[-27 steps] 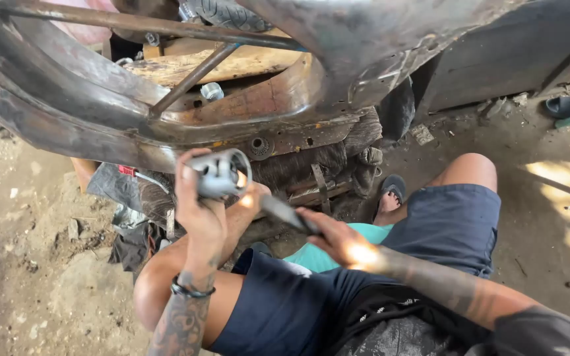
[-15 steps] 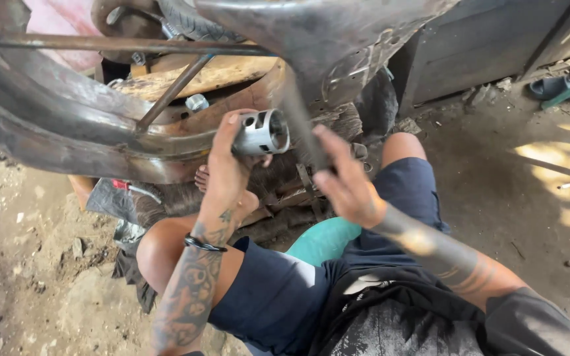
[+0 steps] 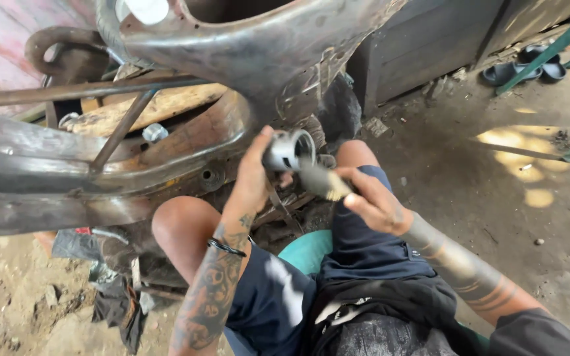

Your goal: Filing and smoothing the surface of a motorcycle piston using a hand file while sitting in a workshop.

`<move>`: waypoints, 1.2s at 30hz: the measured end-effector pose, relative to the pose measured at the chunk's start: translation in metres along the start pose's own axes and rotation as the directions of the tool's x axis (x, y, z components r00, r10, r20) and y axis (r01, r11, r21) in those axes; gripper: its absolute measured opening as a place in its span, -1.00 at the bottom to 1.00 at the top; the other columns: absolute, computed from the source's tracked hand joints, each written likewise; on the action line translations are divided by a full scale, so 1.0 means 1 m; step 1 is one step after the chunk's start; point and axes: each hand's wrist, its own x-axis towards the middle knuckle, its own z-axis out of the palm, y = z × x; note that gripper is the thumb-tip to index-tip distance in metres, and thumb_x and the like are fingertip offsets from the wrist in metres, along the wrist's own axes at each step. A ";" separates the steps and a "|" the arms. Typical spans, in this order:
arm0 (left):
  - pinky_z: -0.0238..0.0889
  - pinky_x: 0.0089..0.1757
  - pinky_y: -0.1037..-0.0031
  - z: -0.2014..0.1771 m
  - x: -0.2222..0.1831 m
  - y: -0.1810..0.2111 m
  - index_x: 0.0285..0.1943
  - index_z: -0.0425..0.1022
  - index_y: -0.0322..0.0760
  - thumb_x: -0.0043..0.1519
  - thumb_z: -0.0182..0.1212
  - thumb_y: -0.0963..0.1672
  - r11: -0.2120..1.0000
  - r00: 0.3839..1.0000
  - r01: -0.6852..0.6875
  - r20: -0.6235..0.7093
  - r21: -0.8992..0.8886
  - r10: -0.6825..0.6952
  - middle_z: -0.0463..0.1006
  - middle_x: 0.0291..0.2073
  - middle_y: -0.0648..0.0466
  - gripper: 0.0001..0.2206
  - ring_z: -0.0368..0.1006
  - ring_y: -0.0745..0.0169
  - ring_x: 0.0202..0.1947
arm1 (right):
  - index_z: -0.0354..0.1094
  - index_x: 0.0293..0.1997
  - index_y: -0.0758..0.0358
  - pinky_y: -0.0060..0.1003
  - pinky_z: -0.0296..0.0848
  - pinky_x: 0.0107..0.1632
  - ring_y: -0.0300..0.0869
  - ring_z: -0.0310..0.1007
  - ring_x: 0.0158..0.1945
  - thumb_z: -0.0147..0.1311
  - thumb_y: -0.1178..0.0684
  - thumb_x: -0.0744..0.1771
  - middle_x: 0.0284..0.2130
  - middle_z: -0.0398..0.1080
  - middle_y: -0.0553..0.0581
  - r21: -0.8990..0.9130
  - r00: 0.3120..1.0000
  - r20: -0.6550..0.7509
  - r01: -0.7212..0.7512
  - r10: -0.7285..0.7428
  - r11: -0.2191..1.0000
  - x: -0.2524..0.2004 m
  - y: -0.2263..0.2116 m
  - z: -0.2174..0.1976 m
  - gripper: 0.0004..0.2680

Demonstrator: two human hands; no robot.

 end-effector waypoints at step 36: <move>-0.10 -0.77 0.70 -0.044 -0.034 -0.067 -0.11 0.50 -0.29 0.25 -0.01 0.04 0.987 0.992 -0.119 -0.050 -0.109 0.115 0.32 -0.69 0.00 -0.64 0.12 0.37 -0.80 | 0.28 0.21 0.53 0.20 0.42 0.07 0.33 0.35 0.01 0.10 0.02 0.39 -0.06 0.27 0.42 -0.471 0.850 -0.031 0.452 -0.527 0.758 0.017 0.055 -0.008 -0.66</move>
